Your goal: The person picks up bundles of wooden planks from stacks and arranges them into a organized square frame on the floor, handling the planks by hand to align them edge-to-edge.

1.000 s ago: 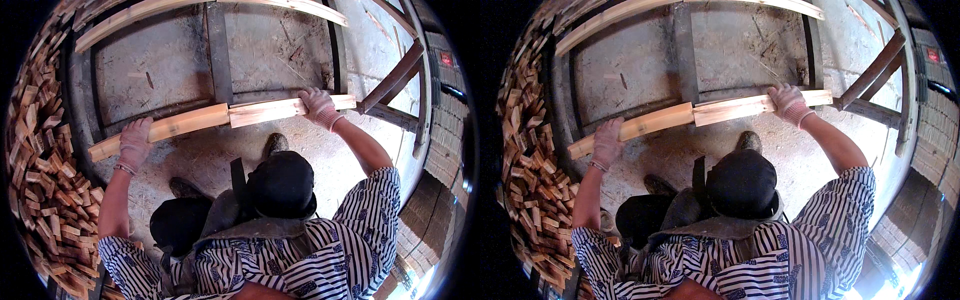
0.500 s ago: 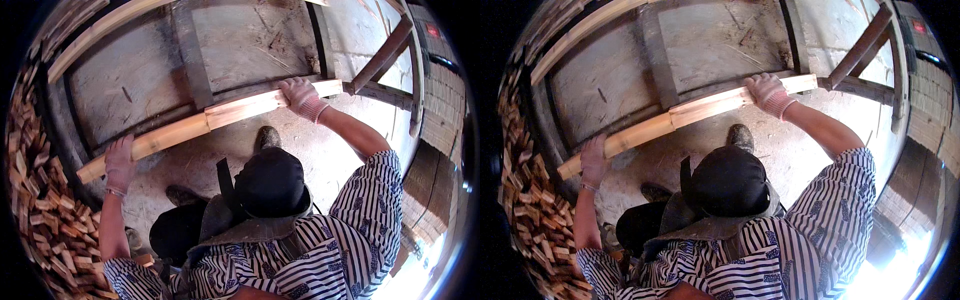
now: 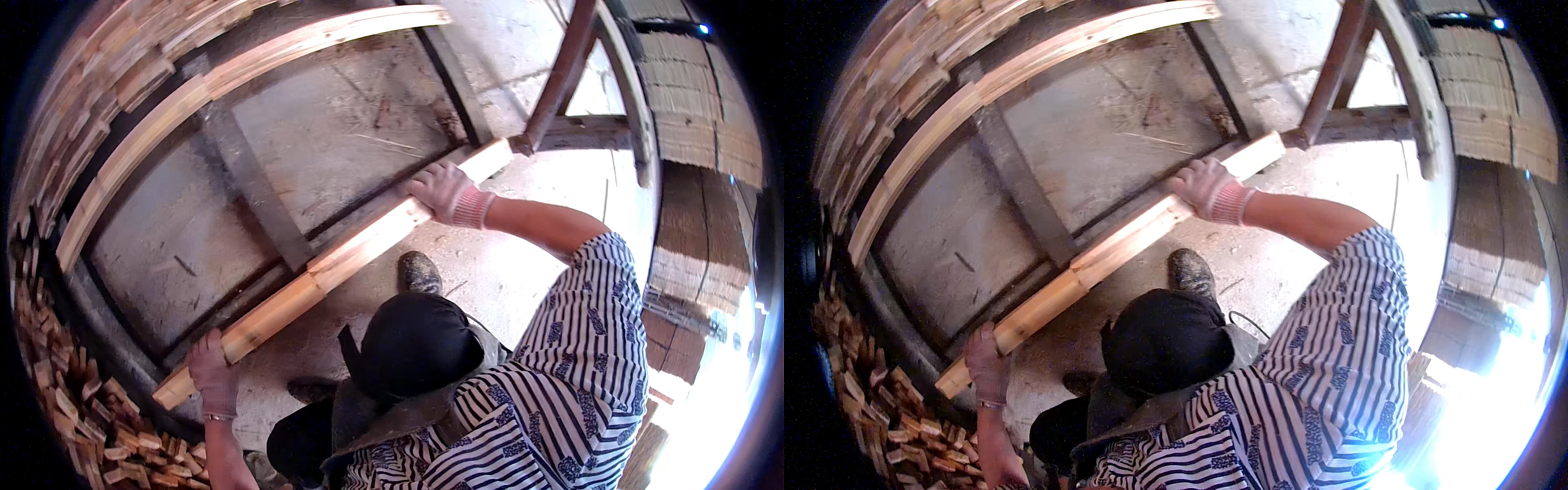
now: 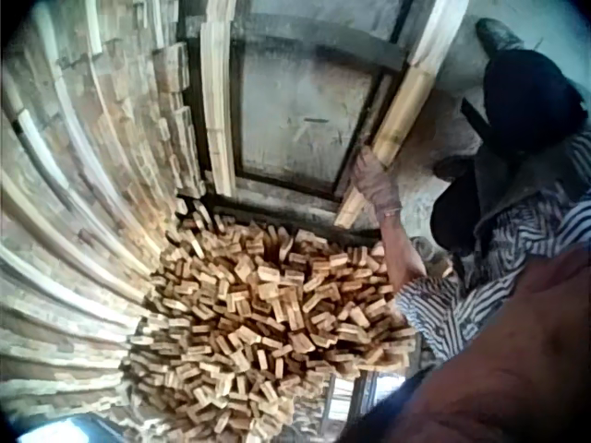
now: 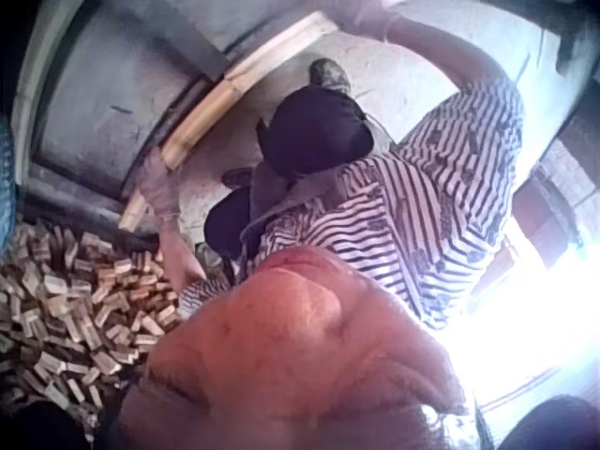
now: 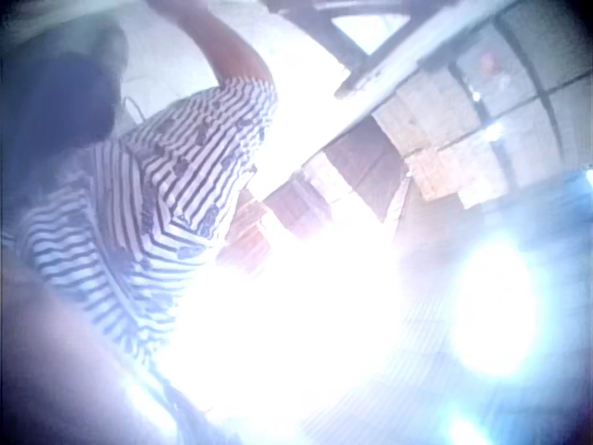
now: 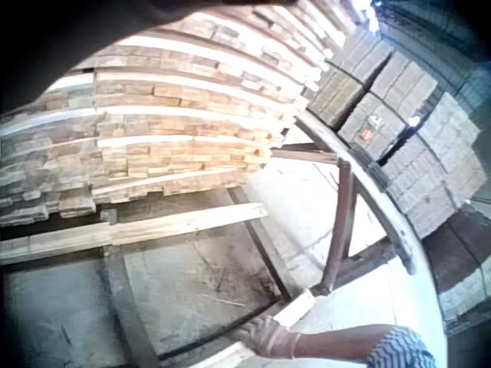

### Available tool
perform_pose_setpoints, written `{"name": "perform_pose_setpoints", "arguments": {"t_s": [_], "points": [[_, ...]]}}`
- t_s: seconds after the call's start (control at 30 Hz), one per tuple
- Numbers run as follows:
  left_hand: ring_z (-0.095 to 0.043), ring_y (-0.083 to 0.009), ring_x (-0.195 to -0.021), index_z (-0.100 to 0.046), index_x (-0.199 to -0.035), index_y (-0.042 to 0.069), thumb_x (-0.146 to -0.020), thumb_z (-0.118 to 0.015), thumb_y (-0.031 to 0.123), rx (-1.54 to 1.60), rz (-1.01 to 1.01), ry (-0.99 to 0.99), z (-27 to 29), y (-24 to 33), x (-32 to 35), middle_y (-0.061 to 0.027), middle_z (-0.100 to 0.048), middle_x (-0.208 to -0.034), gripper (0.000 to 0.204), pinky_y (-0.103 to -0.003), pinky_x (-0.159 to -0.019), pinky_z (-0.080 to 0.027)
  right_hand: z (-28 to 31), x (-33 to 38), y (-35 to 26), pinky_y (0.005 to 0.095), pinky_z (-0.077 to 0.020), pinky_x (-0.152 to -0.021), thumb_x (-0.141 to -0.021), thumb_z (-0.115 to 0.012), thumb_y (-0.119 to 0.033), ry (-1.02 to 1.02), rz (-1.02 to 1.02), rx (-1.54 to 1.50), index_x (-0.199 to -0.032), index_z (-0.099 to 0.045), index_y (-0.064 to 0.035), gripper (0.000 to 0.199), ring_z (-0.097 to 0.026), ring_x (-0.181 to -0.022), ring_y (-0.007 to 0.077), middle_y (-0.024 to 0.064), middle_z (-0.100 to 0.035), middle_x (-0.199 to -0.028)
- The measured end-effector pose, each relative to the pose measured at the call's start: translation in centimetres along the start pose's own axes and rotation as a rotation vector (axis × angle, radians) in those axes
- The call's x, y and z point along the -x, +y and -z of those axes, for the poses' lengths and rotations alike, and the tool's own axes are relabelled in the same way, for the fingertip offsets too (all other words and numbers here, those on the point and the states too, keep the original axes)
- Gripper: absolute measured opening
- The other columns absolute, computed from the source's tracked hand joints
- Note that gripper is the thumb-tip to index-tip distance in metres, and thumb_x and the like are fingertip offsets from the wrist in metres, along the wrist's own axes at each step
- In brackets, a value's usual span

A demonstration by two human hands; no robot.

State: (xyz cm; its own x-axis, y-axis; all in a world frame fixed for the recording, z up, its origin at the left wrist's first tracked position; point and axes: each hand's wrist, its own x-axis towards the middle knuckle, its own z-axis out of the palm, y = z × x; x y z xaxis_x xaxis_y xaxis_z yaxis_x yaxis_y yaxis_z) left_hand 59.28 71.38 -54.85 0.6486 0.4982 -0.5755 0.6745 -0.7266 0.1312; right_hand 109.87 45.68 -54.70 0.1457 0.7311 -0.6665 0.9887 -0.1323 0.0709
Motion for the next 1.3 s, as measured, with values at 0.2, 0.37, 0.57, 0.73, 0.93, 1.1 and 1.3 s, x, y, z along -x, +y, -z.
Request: {"name": "perform_pose_setpoints", "arguments": {"t_s": [0.2,0.37,0.57,0.73,0.93,1.1,1.3], "points": [[-0.061,-0.0357,-0.102,-0.063,-0.114,0.009,-0.072,-0.071,0.008,0.173,-0.070,0.132,2.3,-0.9,2.0,-0.0135,-0.063,-0.104,0.042,-0.053,-0.094,-0.046,4.2,0.5,-3.0,0.0499,-0.0427,-0.100,-0.081,-0.073,-0.013,0.024,0.035,-0.279,-0.129,-0.061,-0.0126,0.049,-0.056,-0.114,0.0375,0.0142,-0.062,-0.117],[-0.069,-0.0262,-0.092,-0.069,-0.096,0.015,-0.076,-0.072,0.018,-0.078,-0.002,0.058,4.5,-2.4,1.4,-0.0067,-0.068,-0.095,0.020,-0.042,-0.081,-0.055,1.9,1.5,-4.4,0.0493,-0.0422,-0.104,-0.073,-0.083,-0.027,0.138,-0.022,-0.047,-0.126,-0.055,-0.0075,0.063,-0.054,-0.120,0.0359,0.0140,-0.059,-0.123],[-0.050,-0.0342,-0.133,-0.060,-0.131,0.016,-0.090,-0.056,0.027,-0.084,0.159,0.177,-0.8,-1.5,1.9,-0.0157,-0.057,-0.138,0.042,-0.056,-0.111,-0.034,-1.4,1.6,-3.6,0.0443,-0.0467,-0.106,-0.069,-0.087,-0.033,0.152,-0.031,0.150,-0.143,-0.036,-0.0107,0.092,-0.052,-0.128,0.0339,0.0123,-0.051,-0.139],[-0.044,-0.0375,-0.142,-0.047,-0.148,0.008,-0.087,-0.066,0.036,0.500,0.442,0.267,-1.6,10.0,2.9,-0.0201,-0.042,-0.156,0.069,-0.051,-0.117,-0.033,7.9,2.0,-6.2,0.0468,-0.0330,-0.120,-0.076,-0.083,-0.045,-0.363,-0.012,0.172,-0.159,-0.014,-0.0020,0.116,-0.032,-0.148,0.0395,0.0234,-0.025,-0.163],[-0.052,-0.0303,-0.135,-0.040,-0.149,0.002,-0.091,-0.071,0.037,1.596,0.316,0.381,12.8,16.0,23.0,-0.0221,-0.050,-0.148,0.075,-0.040,-0.109,-0.046,4.3,-3.4,-10.7,0.0426,-0.0484,-0.092,-0.094,-0.063,-0.052,-0.424,0.111,-0.642,-0.149,-0.043,-0.0044,0.075,-0.062,-0.105,0.0259,0.0138,-0.062,-0.128],[-0.059,-0.0282,-0.124,-0.045,-0.147,0.004,-0.097,-0.066,0.025,1.803,1.285,0.929,6.7,21.4,42.5,-0.0198,-0.060,-0.136,0.058,-0.041,-0.105,-0.047,21.9,12.2,-30.3,0.0507,-0.0431,-0.103,-0.096,-0.056,-0.064,-0.805,0.092,-1.280,-0.159,-0.030,-0.0215,0.081,-0.045,-0.129,0.0306,0.0117,-0.041,-0.152],[-0.063,-0.0231,-0.102,-0.052,-0.136,0.006,-0.096,-0.067,0.035,2.099,1.751,1.461,11.0,29.8,63.7,-0.0087,-0.066,-0.115,0.051,-0.040,-0.086,-0.053,28.0,24.1,-40.0,0.0559,-0.0498,-0.099,-0.097,-0.045,-0.070,-1.025,0.082,-1.283,-0.152,-0.031,-0.0054,0.086,-0.053,-0.123,0.0389,0.0196,-0.045,-0.147]]}}
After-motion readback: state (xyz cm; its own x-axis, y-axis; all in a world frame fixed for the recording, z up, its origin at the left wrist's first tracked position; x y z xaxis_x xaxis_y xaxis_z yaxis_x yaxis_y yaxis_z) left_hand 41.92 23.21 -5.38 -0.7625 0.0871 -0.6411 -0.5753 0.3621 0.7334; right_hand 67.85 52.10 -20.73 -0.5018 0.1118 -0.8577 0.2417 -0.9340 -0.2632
